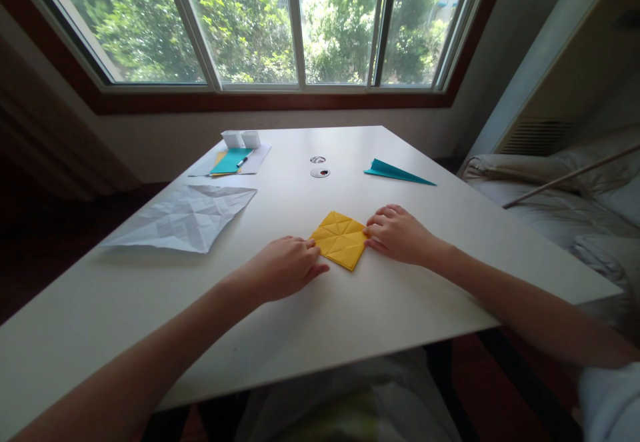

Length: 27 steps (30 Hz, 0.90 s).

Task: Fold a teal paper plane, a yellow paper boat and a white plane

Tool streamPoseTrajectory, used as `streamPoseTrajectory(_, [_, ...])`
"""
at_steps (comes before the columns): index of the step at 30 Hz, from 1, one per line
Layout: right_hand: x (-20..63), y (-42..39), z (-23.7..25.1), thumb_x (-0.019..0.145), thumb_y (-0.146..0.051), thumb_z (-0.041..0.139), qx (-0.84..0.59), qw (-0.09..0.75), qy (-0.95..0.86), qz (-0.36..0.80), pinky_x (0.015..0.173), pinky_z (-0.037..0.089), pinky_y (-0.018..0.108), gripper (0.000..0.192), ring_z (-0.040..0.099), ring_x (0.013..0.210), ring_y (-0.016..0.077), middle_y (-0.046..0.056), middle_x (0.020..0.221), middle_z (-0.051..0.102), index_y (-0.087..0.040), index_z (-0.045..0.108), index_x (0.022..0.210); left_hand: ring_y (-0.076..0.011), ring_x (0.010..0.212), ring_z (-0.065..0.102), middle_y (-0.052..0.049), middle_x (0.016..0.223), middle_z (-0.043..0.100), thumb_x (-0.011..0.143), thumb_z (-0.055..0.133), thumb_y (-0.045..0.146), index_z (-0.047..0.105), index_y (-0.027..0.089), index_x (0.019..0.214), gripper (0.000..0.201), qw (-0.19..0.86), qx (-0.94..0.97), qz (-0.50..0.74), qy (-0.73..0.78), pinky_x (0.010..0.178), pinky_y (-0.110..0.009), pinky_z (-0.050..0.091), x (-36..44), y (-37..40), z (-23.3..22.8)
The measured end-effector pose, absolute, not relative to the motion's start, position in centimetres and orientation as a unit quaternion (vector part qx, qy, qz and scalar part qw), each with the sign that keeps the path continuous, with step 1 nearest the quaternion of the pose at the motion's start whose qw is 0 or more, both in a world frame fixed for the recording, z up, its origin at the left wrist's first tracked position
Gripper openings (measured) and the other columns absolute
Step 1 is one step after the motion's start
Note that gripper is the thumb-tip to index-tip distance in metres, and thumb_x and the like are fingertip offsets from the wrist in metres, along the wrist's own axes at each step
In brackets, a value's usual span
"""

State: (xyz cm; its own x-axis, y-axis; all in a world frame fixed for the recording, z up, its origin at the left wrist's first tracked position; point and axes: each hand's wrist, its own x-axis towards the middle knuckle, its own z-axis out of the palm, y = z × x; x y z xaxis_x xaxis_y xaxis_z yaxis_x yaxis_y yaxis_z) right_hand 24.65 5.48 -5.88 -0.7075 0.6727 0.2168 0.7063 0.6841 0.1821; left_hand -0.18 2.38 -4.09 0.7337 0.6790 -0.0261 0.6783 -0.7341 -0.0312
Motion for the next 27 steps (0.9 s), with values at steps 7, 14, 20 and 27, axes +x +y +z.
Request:
streamPoseTrajectory(7, [23.5, 4.6, -6.6, 0.088, -0.030, 0.046, -0.256, 0.100, -0.961, -0.025, 0.086, 0.041, 0.036, 0.028, 0.057, 0.097, 0.0196, 0.008, 0.104, 0.064, -0.020, 0.060, 0.110, -0.0220, 0.078, 0.062, -0.009, 0.082, 0.066, 0.092, 0.035, 0.036, 0.063, 0.016, 0.081, 0.036, 0.014, -0.931, -0.001, -0.366, 0.071, -0.033, 0.044, -0.3, 2.6, -4.0])
streamPoseTrajectory(14, [24.0, 5.4, -6.6, 0.088, -0.028, 0.046, -0.226, 0.105, -0.968, 0.031, 0.085, 0.044, 0.035, 0.030, 0.056, 0.099, 0.0198, 0.009, 0.109, 0.062, -0.021, 0.057, 0.115, -0.0208, 0.079, 0.061, -0.005, 0.084, 0.066, 0.090, 0.037, 0.033, 0.066, 0.021, 0.088, 0.031, 0.035, -0.912, -0.021, -0.407, 0.066, -0.030, 0.042, -1.4, 4.4, -4.2])
streamPoseTrajectory(20, [24.0, 5.5, -6.9, 0.089, -0.027, 0.044, -0.234, 0.118, -0.964, 0.039, 0.086, 0.045, 0.035, 0.029, 0.055, 0.097, 0.0194, 0.010, 0.108, 0.061, -0.021, 0.059, 0.113, -0.0235, 0.088, 0.058, -0.006, 0.092, 0.067, 0.087, 0.039, 0.043, 0.067, 0.022, 0.089, 0.035, 0.051, -0.845, -0.081, -0.526, 0.065, -0.030, 0.043, -1.7, 5.5, -5.5])
streamPoseTrajectory(27, [23.6, 5.3, -7.1, 0.088, -0.031, 0.045, -0.251, 0.107, -0.962, 0.012, 0.089, 0.043, 0.038, 0.034, 0.054, 0.102, 0.0214, 0.011, 0.112, 0.058, -0.021, 0.055, 0.119, -0.0239, 0.090, 0.057, -0.008, 0.093, 0.066, 0.080, 0.046, 0.046, 0.069, 0.020, 0.082, 0.035, -0.061, -0.834, -0.162, -0.523, 0.078, -0.034, 0.044, -1.6, 6.0, -6.5])
